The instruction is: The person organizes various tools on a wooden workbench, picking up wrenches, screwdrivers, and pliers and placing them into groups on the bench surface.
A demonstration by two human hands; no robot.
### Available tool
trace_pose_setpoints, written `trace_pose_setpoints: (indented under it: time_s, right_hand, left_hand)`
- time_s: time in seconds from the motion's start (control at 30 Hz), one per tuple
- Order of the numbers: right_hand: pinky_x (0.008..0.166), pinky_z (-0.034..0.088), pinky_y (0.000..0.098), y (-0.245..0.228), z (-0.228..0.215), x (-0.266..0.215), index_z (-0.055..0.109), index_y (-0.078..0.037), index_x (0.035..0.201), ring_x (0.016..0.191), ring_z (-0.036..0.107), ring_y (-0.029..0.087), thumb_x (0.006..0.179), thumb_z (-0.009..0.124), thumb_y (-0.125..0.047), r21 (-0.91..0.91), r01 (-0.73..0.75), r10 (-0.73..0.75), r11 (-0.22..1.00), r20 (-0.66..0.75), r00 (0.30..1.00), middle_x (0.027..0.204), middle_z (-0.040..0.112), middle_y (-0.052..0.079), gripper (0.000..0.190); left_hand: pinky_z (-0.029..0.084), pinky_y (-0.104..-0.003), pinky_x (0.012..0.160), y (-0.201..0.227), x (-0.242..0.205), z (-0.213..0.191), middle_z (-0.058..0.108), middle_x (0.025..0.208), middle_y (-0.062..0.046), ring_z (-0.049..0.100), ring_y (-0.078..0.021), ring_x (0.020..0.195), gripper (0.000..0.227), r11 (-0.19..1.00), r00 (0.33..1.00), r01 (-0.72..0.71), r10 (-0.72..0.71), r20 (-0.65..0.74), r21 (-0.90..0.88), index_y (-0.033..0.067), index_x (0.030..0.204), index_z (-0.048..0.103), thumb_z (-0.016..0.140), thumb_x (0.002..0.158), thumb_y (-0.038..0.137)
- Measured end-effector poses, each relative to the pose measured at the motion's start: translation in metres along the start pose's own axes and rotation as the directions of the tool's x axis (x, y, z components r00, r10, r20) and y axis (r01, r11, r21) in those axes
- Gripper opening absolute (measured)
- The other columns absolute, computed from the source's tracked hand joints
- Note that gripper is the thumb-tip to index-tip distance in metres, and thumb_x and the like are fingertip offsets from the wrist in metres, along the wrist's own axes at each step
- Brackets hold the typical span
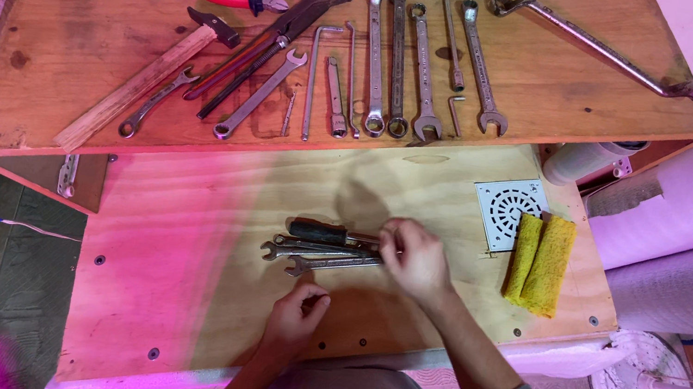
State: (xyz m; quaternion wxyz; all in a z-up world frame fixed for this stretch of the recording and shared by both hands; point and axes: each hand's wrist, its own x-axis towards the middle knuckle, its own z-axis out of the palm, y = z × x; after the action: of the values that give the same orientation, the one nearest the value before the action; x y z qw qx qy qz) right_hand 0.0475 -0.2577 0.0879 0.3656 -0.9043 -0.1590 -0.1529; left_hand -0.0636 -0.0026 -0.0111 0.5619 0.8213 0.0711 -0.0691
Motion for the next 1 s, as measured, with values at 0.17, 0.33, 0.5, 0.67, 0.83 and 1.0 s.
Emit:
trace_pose_setpoints:
  time_s: [0.17, 0.33, 0.5, 0.67, 0.83, 1.0]
  right_hand:
    - [0.087, 0.064, 0.0407, 0.017, 0.049, -0.059, 0.076, -0.012, 0.118, 0.1, 0.078, 0.029, 0.099, 0.077, -0.023, -0.088, 0.156, -0.147, 0.984, 0.106, 0.984, 0.109, 0.077, 0.008, 0.022]
    - [0.091, 0.063, 0.0364, 0.045, 0.072, -0.076, 0.078, -0.014, 0.107, 0.102, 0.075, 0.029, 0.092, 0.078, -0.022, -0.261, 0.279, -0.264, 0.924, 0.094, 0.96, 0.106, 0.071, 0.007, 0.017]
    - [0.097, 0.061, 0.0403, 0.063, 0.08, -0.061, 0.082, -0.014, 0.111, 0.111, 0.073, 0.031, 0.091, 0.08, -0.022, -0.294, 0.359, -0.343, 0.886, 0.105, 0.933, 0.113, 0.072, 0.009, 0.021]
    - [0.091, 0.059, 0.04, 0.074, 0.099, -0.059, 0.082, -0.02, 0.108, 0.108, 0.072, 0.027, 0.095, 0.079, -0.027, -0.33, 0.359, -0.345, 0.873, 0.102, 0.933, 0.111, 0.073, 0.005, 0.016]
    - [0.09, 0.057, 0.0397, 0.08, 0.105, -0.059, 0.081, -0.025, 0.109, 0.112, 0.068, 0.025, 0.097, 0.077, -0.033, -0.372, 0.392, -0.36, 0.842, 0.155, 0.92, 0.114, 0.071, 0.0, 0.015]
    - [0.095, 0.053, 0.0411, 0.076, 0.103, -0.054, 0.082, -0.026, 0.115, 0.118, 0.066, 0.024, 0.097, 0.078, -0.03, -0.404, 0.4, -0.372, 0.822, 0.15, 0.916, 0.119, 0.072, 0.0, 0.019]
  left_hand:
    - [0.058, -0.043, 0.093, -0.025, 0.031, 0.01, 0.078, 0.111, -0.001, 0.074, -0.027, 0.109, 0.019, 0.783, 0.881, -0.434, 0.473, 0.028, 0.446, 0.0224, 0.118, 0.079, 0.073, 0.104, 0.035]
    - [0.062, -0.045, 0.096, -0.004, 0.058, 0.007, 0.071, 0.123, 0.0, 0.068, -0.025, 0.124, 0.032, 0.544, 0.799, -0.508, 0.586, 0.131, 0.668, 0.0254, 0.128, 0.078, 0.079, 0.096, 0.031]
    - [0.059, -0.043, 0.089, 0.006, 0.08, 0.005, 0.069, 0.115, -0.003, 0.068, -0.027, 0.117, 0.031, 0.322, 0.709, -0.6, 0.639, 0.3, 0.732, 0.0209, 0.125, 0.076, 0.081, 0.095, 0.026]
    - [0.059, -0.043, 0.082, -0.007, 0.095, 0.009, 0.068, 0.107, -0.003, 0.07, -0.0275, 0.107, 0.02, 0.267, 0.702, -0.623, 0.606, 0.375, 0.735, 0.0198, 0.115, 0.076, 0.078, 0.096, 0.027]
    - [0.058, -0.042, 0.078, -0.016, 0.102, 0.014, 0.065, 0.101, -0.004, 0.07, -0.0285, 0.1, 0.012, 0.272, 0.707, -0.628, 0.591, 0.388, 0.73, 0.0176, 0.109, 0.075, 0.071, 0.1, 0.023]
    - [0.059, -0.044, 0.08, -0.019, 0.107, 0.021, 0.064, 0.096, -0.008, 0.071, -0.0313, 0.098, 0.01, 0.268, 0.717, -0.609, 0.587, 0.375, 0.746, 0.0164, 0.105, 0.075, 0.068, 0.099, 0.019]
